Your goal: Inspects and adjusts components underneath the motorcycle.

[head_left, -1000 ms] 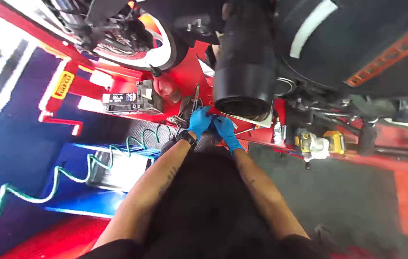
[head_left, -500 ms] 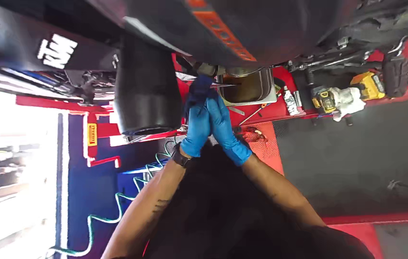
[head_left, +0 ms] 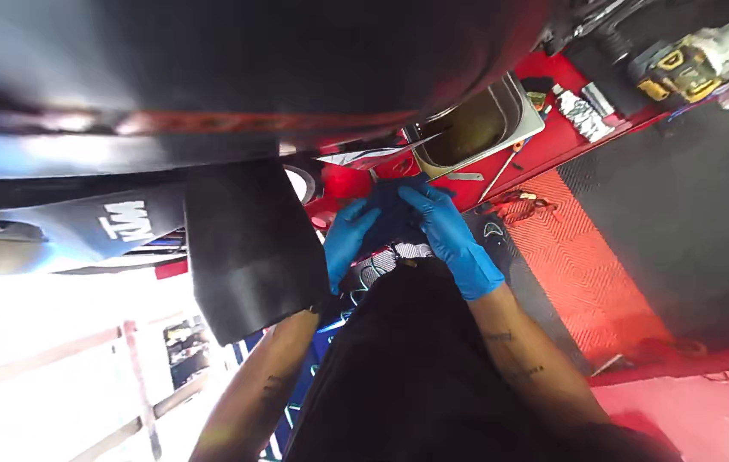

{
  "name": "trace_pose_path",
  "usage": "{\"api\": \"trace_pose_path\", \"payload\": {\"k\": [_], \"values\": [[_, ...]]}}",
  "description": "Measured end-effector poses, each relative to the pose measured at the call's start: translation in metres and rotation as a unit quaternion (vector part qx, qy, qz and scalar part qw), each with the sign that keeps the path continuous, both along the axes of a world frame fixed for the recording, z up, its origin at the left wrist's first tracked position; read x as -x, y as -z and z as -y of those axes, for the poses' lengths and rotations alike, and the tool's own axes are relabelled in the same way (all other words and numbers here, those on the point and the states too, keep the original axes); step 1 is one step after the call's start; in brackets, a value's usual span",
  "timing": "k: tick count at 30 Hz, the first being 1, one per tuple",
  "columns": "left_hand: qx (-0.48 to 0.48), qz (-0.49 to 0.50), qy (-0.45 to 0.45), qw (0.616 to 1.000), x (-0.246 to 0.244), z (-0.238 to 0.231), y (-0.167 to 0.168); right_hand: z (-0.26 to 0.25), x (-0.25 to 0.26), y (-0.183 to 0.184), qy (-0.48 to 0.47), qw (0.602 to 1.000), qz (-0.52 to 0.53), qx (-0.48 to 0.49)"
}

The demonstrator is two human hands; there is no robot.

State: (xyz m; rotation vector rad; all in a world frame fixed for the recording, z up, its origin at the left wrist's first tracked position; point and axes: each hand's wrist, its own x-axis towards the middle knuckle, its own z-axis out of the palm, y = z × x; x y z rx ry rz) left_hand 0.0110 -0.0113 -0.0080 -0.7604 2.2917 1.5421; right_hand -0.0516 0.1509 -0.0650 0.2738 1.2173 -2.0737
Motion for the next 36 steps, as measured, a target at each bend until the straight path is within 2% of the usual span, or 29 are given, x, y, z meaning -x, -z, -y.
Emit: {"api": "trace_pose_path", "payload": {"k": [1,3,5,7,10,13,15,17,19,21,23,25,27,31,36], "values": [[0.014,0.001,0.009,1.0,0.003,-0.001,0.004,0.002,-0.006,0.002,0.007,1.0,-0.009,0.0],[0.03,-0.016,0.028,0.999,0.008,-0.002,0.013,0.005,-0.014,0.004,0.087,0.996,-0.025,-0.016],[0.029,-0.024,0.044,0.998,0.008,0.002,0.018,0.006,-0.014,0.001,0.181,0.983,0.014,0.003],[0.01,-0.01,0.08,0.997,0.009,0.009,0.017,0.003,-0.011,0.001,0.216,0.972,0.075,0.054],[-0.023,0.044,0.159,0.986,0.017,0.022,-0.001,-0.002,-0.009,0.006,0.23,0.959,0.113,0.123],[-0.05,0.003,0.217,0.975,0.025,0.038,-0.01,0.001,-0.013,-0.002,0.221,0.943,0.112,0.224],[-0.104,-0.022,0.219,0.97,0.028,0.036,-0.008,0.007,-0.015,-0.014,0.174,0.936,0.102,0.289],[-0.136,-0.035,0.196,0.971,0.03,0.03,-0.011,0.013,-0.014,-0.023,0.13,0.946,0.061,0.29],[-0.148,-0.048,0.164,0.974,0.031,0.032,-0.014,0.022,-0.011,-0.027,0.151,0.957,0.031,0.246],[-0.16,-0.073,0.086,0.981,0.038,0.038,-0.007,0.038,-0.006,-0.029,0.244,0.953,-0.041,0.176],[-0.177,-0.076,-0.012,0.981,0.049,0.035,-0.005,0.054,0.008,-0.019,0.314,0.921,-0.23,0.026],[-0.184,-0.076,-0.069,0.978,0.06,0.028,-0.007,0.059,0.025,-0.005,0.275,0.861,-0.402,-0.143],[-0.171,-0.086,-0.103,0.976,0.064,0.02,-0.012,0.061,0.036,-0.002,0.181,0.82,-0.483,-0.247],[-0.163,-0.145,-0.115,0.969,0.078,-0.001,-0.023,0.054,0.057,-0.018,0.103,0.775,-0.519,-0.346],[-0.171,-0.181,-0.111,0.962,0.084,0.016,-0.009,0.068,0.071,-0.014,0.058,0.773,-0.477,-0.414]]}}
